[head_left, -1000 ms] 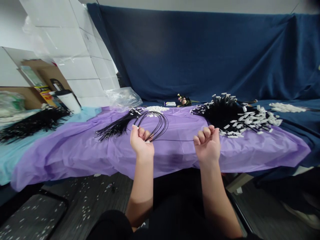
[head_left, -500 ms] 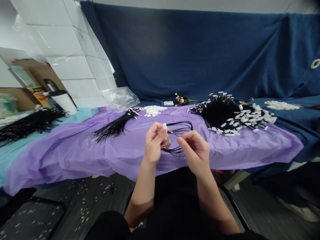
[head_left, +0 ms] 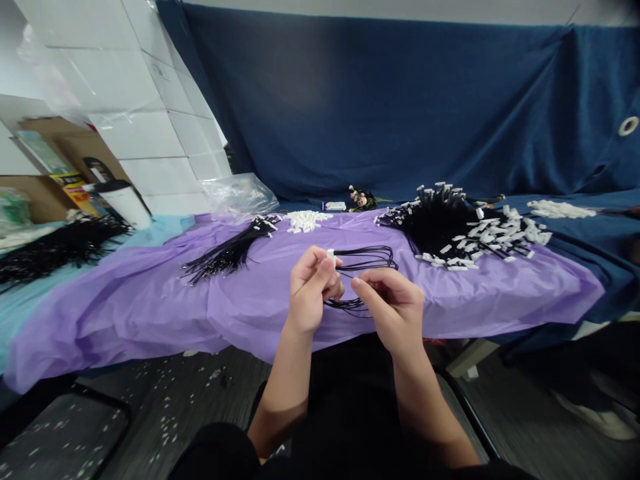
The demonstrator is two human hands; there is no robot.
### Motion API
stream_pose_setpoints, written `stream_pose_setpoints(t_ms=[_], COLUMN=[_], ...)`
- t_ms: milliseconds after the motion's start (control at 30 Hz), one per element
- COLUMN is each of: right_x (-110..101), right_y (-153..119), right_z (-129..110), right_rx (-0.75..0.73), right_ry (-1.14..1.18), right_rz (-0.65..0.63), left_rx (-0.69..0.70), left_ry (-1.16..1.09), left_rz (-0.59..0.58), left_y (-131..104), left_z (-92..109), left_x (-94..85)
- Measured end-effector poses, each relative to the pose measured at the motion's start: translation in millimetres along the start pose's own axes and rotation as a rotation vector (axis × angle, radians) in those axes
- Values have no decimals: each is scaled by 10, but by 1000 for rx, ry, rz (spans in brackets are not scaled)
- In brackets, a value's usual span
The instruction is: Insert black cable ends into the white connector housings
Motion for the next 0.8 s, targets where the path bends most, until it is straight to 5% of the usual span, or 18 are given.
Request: stream_pose_setpoints(t_ms=[467, 800], right_x=[-10, 2], right_y=[-28, -55], right_z=[-16, -64], right_rx=[129, 59], right_ry=[64, -16], right_rz=[57, 66], left_rx=[11, 24], left_ry=[11, 13], left_rz=[-117, -147], left_y=[-3, 1], left_z=[-22, -21], left_x=[16, 36])
Point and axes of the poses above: each hand's wrist, its own y-axis towards the middle knuckle, its own x-axis out of the palm, z = x × y, the point moved 5 cm from there along y, towards the middle knuckle, and after that the axes turned 5 degrees about -y, right-handed, at the moved point
